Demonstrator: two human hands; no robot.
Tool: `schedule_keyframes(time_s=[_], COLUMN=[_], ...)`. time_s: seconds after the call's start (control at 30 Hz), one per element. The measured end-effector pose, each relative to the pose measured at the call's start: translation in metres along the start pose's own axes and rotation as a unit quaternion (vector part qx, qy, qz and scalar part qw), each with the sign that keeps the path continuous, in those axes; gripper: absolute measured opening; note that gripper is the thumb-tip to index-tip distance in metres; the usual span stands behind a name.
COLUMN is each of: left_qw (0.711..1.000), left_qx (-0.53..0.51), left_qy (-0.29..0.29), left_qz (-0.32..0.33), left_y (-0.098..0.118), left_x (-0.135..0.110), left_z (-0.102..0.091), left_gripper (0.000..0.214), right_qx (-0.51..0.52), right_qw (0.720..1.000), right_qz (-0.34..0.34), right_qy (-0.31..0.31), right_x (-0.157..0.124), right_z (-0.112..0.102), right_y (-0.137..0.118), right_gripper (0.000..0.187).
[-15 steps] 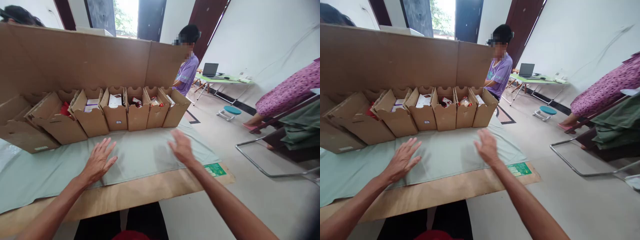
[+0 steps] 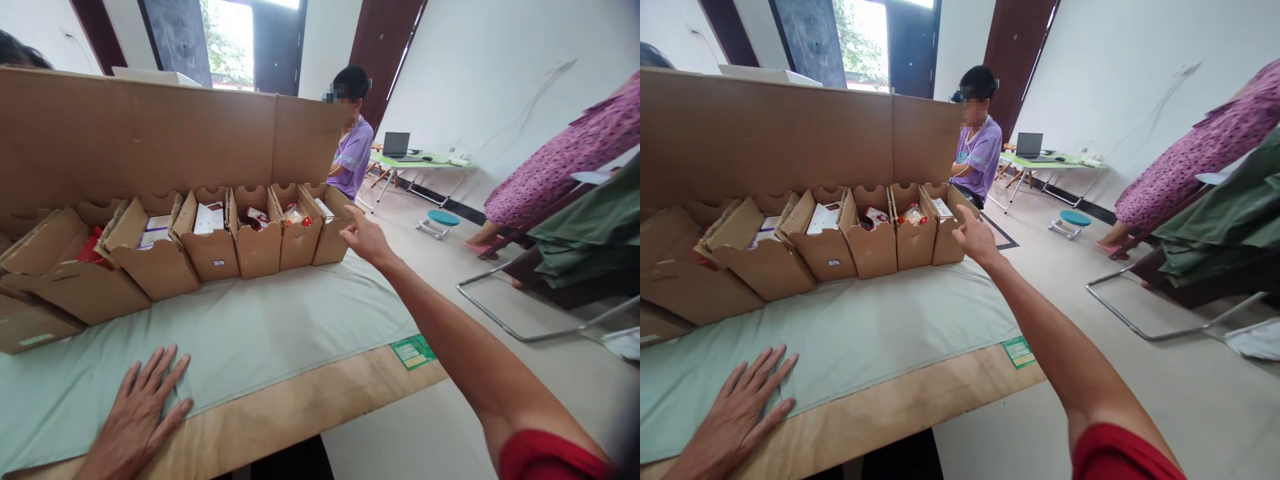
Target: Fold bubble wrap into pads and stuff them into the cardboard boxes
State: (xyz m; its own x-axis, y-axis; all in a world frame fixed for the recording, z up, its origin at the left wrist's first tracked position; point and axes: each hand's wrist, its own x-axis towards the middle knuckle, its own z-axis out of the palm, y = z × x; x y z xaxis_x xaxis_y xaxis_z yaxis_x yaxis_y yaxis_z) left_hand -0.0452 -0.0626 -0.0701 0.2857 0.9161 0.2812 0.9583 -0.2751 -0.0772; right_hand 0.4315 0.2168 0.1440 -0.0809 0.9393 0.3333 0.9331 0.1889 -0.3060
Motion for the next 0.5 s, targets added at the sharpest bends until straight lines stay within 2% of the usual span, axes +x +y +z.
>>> schedule_keyframes(time_s=[0.1, 0.2, 0.33, 0.43, 0.5], left_qw=[1.0, 1.0, 0.999, 0.998, 0.996], left_qx=[0.0, -0.009, -0.028, -0.047, -0.062], left_qy=[-0.006, -0.015, -0.032, -0.036, -0.04], left_qz=[-0.006, -0.012, -0.031, -0.035, -0.045], left_y=[-0.001, -0.001, -0.001, -0.002, 0.0], left_x=[0.002, 0.002, 0.002, 0.001, 0.004], left_z=[0.0, -0.002, -0.006, -0.01, -0.015], left_gripper=[0.066, 0.067, 0.067, 0.067, 0.066], right_qx=[-0.026, -0.033, -0.023, 0.047, 0.093], right_qw=[0.998, 0.997, 0.998, 0.997, 0.995], right_qz=[0.025, 0.034, 0.023, 0.004, 0.023], right_qy=[-0.052, -0.058, -0.054, -0.059, -0.041], right_x=[0.037, 0.029, -0.032, -0.093, -0.133], right_z=[0.004, 0.003, -0.023, -0.054, -0.073], right_y=[-0.012, -0.004, 0.03, 0.074, 0.108], right_gripper=[0.036, 0.02, 0.017, 0.019, 0.023])
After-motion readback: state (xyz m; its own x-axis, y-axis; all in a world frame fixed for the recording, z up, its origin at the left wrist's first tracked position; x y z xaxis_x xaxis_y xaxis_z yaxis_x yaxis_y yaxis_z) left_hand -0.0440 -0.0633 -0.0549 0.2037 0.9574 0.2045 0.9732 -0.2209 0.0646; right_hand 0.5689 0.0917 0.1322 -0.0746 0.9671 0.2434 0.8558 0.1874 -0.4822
